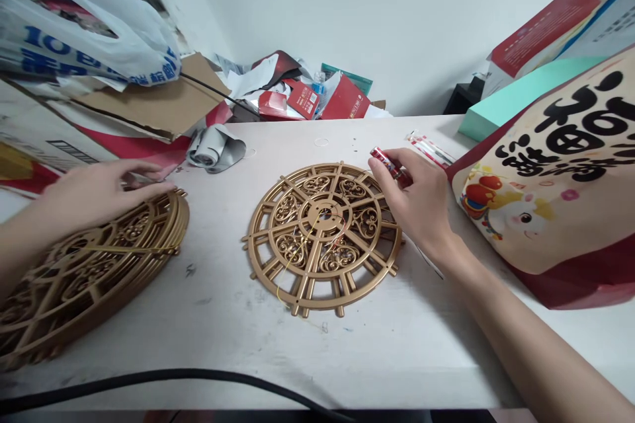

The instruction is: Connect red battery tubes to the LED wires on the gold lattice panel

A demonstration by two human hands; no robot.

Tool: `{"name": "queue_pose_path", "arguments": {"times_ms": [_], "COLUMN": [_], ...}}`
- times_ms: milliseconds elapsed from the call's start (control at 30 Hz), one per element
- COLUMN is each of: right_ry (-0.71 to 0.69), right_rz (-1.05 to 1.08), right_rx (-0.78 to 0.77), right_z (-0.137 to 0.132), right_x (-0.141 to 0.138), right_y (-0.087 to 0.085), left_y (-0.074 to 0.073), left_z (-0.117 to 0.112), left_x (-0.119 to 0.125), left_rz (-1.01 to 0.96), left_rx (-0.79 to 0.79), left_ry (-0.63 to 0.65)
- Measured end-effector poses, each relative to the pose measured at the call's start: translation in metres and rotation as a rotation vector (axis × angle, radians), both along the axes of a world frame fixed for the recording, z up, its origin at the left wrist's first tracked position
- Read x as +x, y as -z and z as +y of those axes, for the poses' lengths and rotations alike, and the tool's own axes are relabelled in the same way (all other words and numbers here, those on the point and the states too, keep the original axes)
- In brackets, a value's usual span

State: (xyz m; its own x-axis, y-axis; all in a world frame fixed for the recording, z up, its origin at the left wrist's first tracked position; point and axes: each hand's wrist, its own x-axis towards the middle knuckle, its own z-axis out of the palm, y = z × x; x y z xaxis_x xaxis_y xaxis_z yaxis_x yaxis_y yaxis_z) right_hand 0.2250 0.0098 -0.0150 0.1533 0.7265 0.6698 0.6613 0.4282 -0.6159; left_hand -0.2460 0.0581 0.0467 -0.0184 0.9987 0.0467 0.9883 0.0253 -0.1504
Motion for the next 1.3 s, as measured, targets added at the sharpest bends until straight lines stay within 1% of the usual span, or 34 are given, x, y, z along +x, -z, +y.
{"name": "queue_pose_path", "arguments": {"times_ms": [33,100,200,300,467,633,900,1033,1200,1300], "right_ry": [-0.002,-0.004,-0.005,-0.002,0.002,-0.013,-0.033,-0.017,-0.010,-0.010], "right_rz": [-0.003,-0.006,-0.004,-0.011,-0.024,-0.030,-0.035,-0.050,-0.060,-0.061], "right_rx": [0.000,-0.003,-0.007,-0.013,-0.018,-0.019,-0.011,-0.006,-0.007,-0.005], "right_z": [0.000,0.000,-0.001,-0.001,-0.001,-0.002,-0.004,-0.003,-0.002,-0.003], "right_x": [0.000,-0.001,-0.002,-0.002,-0.002,-0.002,-0.003,-0.002,-0.001,-0.001], "right_y": [0.000,0.000,0.000,0.001,0.001,-0.001,-0.002,-0.001,0.000,0.001], "left_y": [0.001,0.006,0.015,0.021,0.019,0.015,0.013,0.018,0.030,0.032], "left_z": [0.007,0.012,0.010,0.011,0.013,0.012,0.012,0.013,0.015,0.014], "left_x": [0.007,0.014,0.014,0.014,0.023,0.028,0.032,0.029,0.021,0.021], "left_rz": [0.015,0.036,0.041,0.022,-0.065,-0.042,-0.067,-0.116,-0.241,-0.311], "left_rx": [-0.052,-0.118,-0.079,-0.045,-0.024,-0.037,-0.020,-0.002,0.107,0.101], "left_ry": [-0.018,-0.031,-0.028,-0.052,-0.048,-0.073,-0.085,-0.106,-0.172,-0.160]}}
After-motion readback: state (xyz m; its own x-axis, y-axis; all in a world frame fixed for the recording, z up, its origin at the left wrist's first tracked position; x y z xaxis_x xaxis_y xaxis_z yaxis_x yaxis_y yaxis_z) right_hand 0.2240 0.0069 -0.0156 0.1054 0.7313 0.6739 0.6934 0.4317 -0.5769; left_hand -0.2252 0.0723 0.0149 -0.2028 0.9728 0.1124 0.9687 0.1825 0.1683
